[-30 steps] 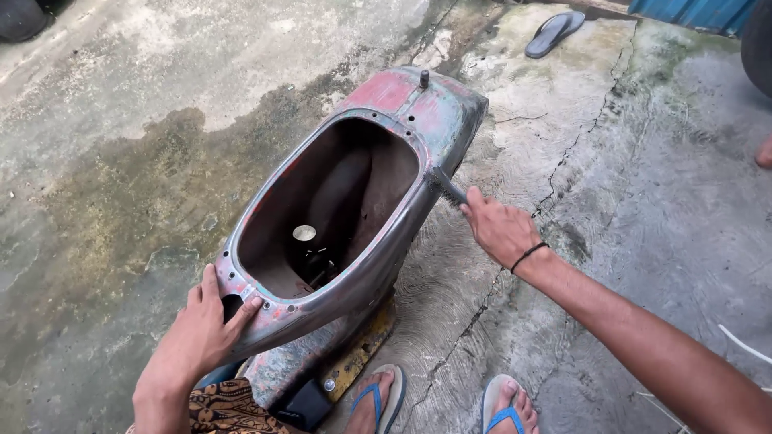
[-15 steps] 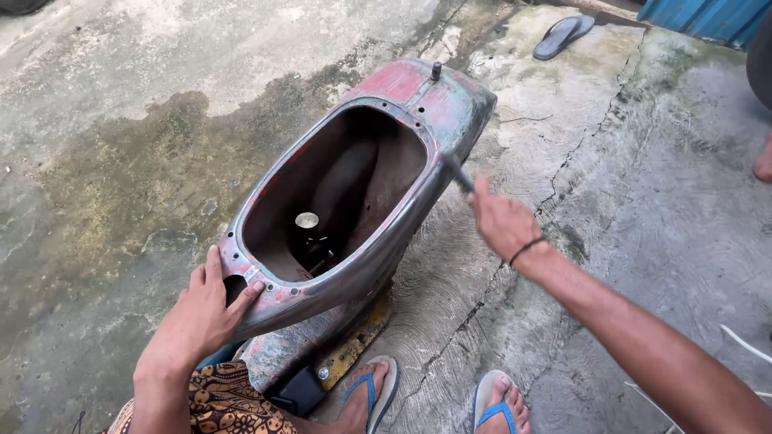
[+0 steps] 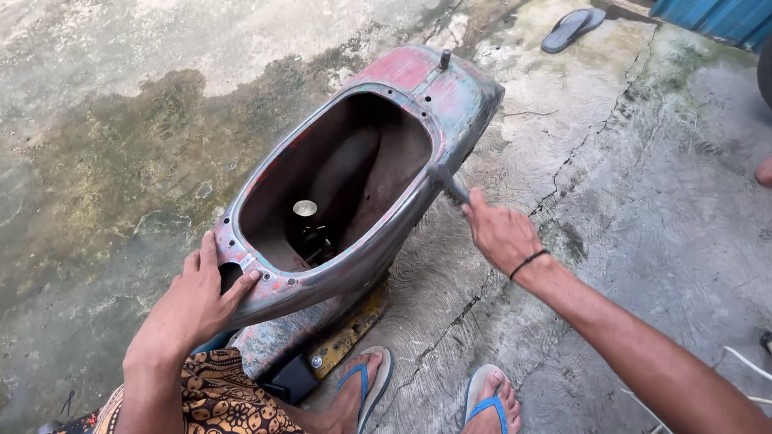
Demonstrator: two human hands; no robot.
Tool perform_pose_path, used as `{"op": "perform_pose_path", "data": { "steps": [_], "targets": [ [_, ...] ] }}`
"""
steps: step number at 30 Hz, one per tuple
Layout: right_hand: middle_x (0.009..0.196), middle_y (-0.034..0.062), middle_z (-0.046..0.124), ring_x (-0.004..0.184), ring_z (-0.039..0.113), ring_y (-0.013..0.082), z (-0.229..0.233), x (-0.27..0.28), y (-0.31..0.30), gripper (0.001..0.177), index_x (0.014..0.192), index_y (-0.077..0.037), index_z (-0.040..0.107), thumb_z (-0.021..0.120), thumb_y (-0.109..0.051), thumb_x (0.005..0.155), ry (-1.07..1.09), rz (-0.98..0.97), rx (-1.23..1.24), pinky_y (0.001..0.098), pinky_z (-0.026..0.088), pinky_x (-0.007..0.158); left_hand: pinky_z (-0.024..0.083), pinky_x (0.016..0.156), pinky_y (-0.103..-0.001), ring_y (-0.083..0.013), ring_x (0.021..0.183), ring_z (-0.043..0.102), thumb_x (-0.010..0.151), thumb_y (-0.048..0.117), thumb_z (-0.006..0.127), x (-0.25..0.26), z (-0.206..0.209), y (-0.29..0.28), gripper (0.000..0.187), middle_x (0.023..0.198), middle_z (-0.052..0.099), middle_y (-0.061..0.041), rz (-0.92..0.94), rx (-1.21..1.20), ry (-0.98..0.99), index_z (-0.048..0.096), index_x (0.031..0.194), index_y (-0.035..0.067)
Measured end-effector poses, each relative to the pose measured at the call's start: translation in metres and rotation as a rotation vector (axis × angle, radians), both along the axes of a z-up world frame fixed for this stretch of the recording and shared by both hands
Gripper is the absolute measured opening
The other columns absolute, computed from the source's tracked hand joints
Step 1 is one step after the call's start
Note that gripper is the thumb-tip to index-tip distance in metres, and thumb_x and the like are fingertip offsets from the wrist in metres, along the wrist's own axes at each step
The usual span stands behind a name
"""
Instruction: The person scrubs the exterior surface of a large, hollow metal part using a wire brush. The part is positioned on a stand, and the person holds it steady with one hand while scrubbing with the other.
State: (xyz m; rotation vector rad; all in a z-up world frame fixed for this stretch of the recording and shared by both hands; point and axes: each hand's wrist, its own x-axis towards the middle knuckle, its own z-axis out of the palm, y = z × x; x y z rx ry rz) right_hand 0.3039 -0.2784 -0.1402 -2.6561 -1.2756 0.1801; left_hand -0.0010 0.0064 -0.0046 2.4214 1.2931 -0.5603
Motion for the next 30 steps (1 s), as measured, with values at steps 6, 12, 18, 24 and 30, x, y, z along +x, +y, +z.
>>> {"op": "perform_pose_path", "data": {
  "steps": [6,12,18,24,30],
  "targets": [
    [0.052,-0.0053,0.046,0.035,0.037,0.0108,0.010,-0.014,0.003,0.029,0.109,-0.015,0.039,0.025,-0.040,0.113,0.000,0.055,-0.087,0.0278,0.036,0.027,0.042,0.109,-0.062,-0.0501,0.139,0.045,0.095,0.064,0.038,0.001,-0.003,0.004,0.096,0.166,0.020,-0.018,-0.020,0.016,0.013,-0.003,0.167,0.015],
    [0.056,-0.0041,0.045,0.039,0.038,0.0121,0.005,0.042,0.004,0.032,0.116,-0.011,0.039,0.023,-0.039,0.115,0.058,-0.158,-0.012,0.0276,0.039,0.028,0.040,0.112,-0.061,-0.0472,0.143,0.040,0.095,0.064,0.039,-0.003,-0.003,0.003,0.096,0.166,0.021,-0.016,-0.023,0.010,-0.009,-0.003,0.167,0.016],
    [0.050,-0.0061,0.045,0.034,0.038,0.0112,0.013,-0.023,0.004,0.030,0.107,-0.014,0.039,0.024,-0.039,0.113,0.052,0.013,-0.037,0.0294,0.035,0.026,0.040,0.114,-0.060,-0.0457,0.144,0.039,0.095,0.064,0.039,-0.001,-0.003,0.004,0.096,0.166,0.021,-0.017,-0.009,-0.006,0.004,-0.003,0.167,0.018],
    [0.053,-0.0009,0.050,0.038,0.045,0.0173,0.020,0.025,0.010,0.037,0.125,-0.010,0.038,0.024,-0.041,0.113,-0.092,-0.053,-0.086,0.0360,0.043,0.031,0.040,0.112,-0.059,-0.0485,0.141,0.042,0.094,0.063,0.041,-0.004,-0.009,0.006,0.097,0.166,0.022,-0.017,-0.018,0.001,0.001,-0.004,0.167,0.017],
    [0.054,-0.0063,0.044,0.037,0.035,0.0085,0.022,-0.003,0.028,0.031,0.106,-0.012,0.041,0.024,-0.037,0.114,-0.022,-0.022,0.028,0.0246,0.033,0.025,0.041,0.113,-0.060,-0.0463,0.142,0.042,0.094,0.065,0.040,-0.003,-0.005,0.007,0.097,0.167,0.020,-0.015,-0.007,-0.010,0.006,-0.005,0.167,0.019]
  ]
}}
